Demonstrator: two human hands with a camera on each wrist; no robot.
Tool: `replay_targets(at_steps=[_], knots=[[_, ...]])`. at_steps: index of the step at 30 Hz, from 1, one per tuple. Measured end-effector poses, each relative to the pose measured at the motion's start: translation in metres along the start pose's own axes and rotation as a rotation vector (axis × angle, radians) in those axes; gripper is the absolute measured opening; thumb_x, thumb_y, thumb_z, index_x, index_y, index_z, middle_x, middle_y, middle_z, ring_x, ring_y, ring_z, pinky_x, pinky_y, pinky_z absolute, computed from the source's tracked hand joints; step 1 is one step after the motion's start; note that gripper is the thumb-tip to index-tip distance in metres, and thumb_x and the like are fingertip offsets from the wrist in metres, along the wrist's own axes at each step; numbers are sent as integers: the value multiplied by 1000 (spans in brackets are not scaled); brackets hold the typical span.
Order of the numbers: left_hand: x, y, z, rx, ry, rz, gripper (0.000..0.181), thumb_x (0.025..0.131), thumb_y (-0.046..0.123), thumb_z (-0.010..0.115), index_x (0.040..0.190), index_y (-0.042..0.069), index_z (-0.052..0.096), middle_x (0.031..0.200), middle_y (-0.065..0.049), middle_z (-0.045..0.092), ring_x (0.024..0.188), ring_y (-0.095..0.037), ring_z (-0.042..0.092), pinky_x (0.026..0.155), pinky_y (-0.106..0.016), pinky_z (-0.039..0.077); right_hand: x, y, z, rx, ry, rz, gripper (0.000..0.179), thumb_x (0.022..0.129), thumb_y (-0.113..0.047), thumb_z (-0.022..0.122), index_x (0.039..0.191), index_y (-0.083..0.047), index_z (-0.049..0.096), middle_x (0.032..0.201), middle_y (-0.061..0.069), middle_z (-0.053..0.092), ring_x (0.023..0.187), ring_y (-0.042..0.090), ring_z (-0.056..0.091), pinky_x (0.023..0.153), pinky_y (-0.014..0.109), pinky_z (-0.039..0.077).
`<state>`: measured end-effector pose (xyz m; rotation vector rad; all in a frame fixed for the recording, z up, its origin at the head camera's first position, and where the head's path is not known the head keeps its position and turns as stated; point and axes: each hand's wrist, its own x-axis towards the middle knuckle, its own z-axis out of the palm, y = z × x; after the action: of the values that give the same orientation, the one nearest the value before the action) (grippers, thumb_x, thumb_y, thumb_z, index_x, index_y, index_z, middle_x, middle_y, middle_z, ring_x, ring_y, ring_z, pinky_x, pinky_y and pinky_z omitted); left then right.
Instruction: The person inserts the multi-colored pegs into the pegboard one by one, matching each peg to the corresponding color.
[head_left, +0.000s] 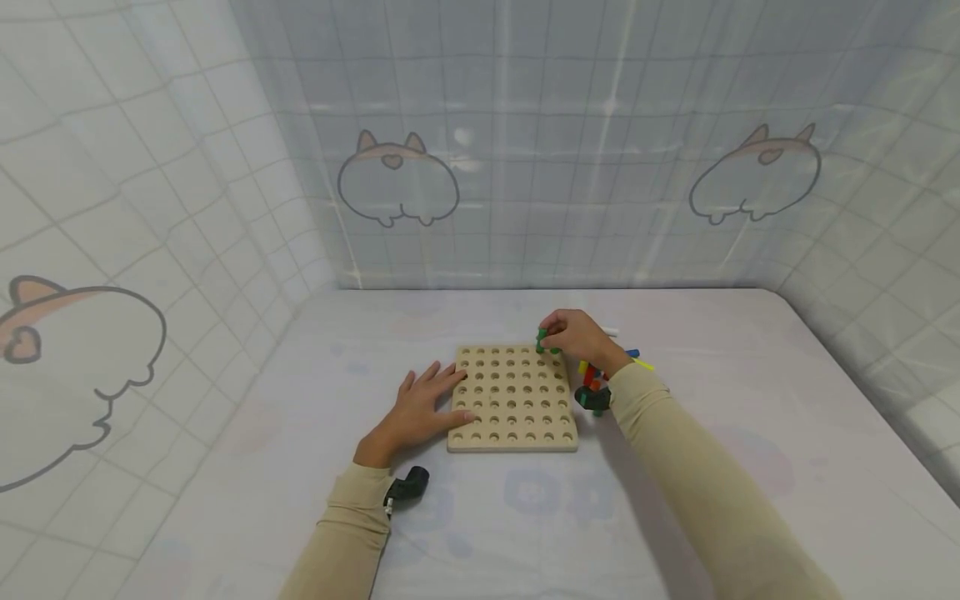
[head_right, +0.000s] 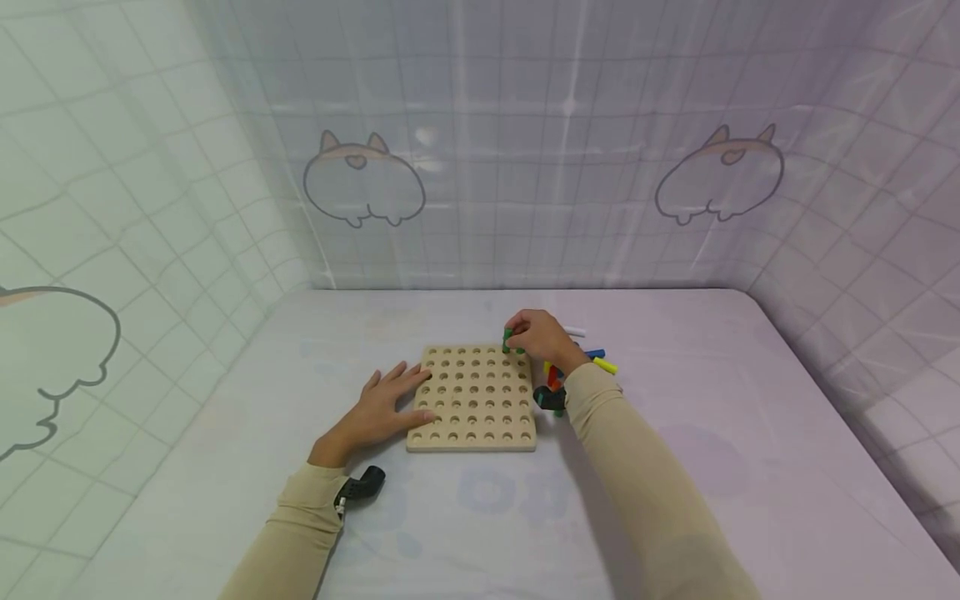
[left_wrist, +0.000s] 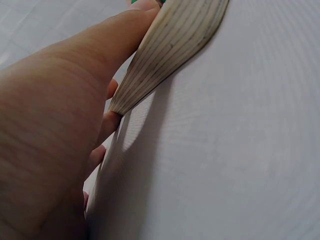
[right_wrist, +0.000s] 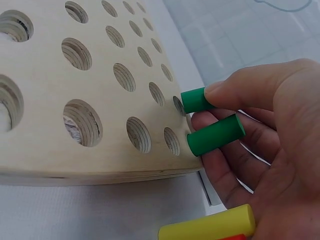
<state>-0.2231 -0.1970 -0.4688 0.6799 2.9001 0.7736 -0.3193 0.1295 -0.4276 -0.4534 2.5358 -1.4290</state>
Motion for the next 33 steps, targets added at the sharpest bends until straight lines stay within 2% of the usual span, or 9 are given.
replay_targets(at_steps=[13,20,33], knots=[[2,5,-3,4,-12,-17,85,89,63,64,157,19,37,163,-4,29,153,-28,11,119,-57,-5,4,2,-1,-19,-12,2,21,94,-10,69,114,-5,65,107,10,67,96,25,62,84,38,53],[3,6,-4,-2,-9,-1,83,90,58,66,156,16,39,162,-8,31,152,-31,12,118,-61,-4,2,-1,-3,-51,-18,-8,20,95,-9,67,115,-5,64,109,11,66,98,26,61,84,39,52],[7,9,-5,-8,-7,-16,83,90,60,66,156,17,39,162,-7,31,153,-29,12,118,-60,-4,7,2,-5,-79,-9,-16,19,95,-10,68,113,-6,65,108,10,67,99,26,61,86,40,51]])
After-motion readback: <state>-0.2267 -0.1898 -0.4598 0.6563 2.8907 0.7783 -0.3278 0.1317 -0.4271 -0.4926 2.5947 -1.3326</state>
